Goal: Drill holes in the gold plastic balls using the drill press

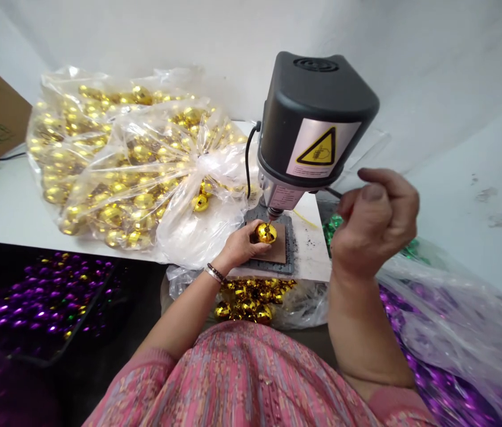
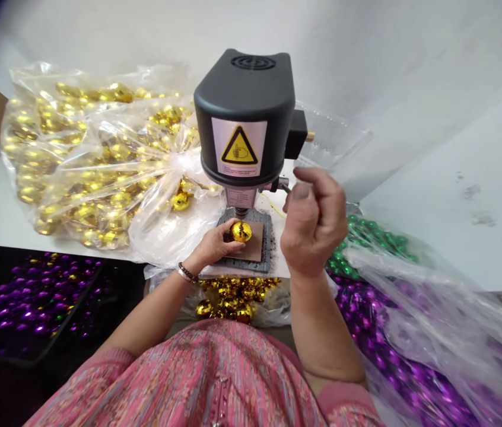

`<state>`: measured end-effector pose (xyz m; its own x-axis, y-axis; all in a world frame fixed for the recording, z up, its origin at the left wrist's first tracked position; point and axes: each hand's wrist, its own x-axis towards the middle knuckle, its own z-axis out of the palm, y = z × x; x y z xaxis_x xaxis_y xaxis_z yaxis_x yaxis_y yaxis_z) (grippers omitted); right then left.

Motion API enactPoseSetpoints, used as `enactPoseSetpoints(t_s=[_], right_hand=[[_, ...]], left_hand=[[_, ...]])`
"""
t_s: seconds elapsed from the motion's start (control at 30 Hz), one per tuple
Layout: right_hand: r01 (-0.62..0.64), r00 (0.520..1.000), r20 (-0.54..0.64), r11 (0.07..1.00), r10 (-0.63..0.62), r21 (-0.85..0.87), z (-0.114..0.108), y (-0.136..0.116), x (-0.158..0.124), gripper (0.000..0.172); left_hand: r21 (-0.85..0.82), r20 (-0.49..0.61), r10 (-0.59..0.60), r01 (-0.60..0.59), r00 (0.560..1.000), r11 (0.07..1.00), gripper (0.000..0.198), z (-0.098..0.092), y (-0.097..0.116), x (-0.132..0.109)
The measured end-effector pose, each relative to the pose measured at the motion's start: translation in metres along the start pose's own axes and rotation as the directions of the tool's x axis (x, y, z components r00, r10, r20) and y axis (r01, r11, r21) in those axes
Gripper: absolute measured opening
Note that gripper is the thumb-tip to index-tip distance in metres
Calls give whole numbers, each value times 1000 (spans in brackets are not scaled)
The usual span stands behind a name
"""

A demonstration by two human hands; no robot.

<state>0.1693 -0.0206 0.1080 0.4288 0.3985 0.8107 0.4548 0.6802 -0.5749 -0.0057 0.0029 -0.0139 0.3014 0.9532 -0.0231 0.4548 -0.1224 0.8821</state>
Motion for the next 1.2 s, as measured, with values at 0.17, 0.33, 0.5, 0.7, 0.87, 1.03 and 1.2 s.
enactPoseSetpoints(t_s=[0.17,0.33,0.5,0.7,0.87,1.03,1.2], right_hand=[[-35,999,24,998,34,47,9,-12,21,32],[-55,998,20,996,54,76,7,-9,16,34],[-58,998,10,996,57,65,7,-9,14,35],[-74,997,36,996,73,39,3,-9,13,35],[-50,999,3,998,50,43,4,-3,12,36],[-41,999,21,997,39,68,5,-4,10,34],[-54,997,51,997,51,55,5,-11,18,33]], left_hand=[[-22,84,103,-102,991,995,64,-19,-1,-16],[-38,194,212,-209,958,977,59,-55,-4,-39],[63,-276,-88,109,957,992,41,-87,-14,-18],[391,-524,-103,346,845,853,41,-113,-32,28],[458,-486,-221,462,846,760,53,-116,-37,33],[143,-368,-153,218,917,965,48,-107,-14,4],[-680,55,-141,141,988,720,53,-78,7,-32]])
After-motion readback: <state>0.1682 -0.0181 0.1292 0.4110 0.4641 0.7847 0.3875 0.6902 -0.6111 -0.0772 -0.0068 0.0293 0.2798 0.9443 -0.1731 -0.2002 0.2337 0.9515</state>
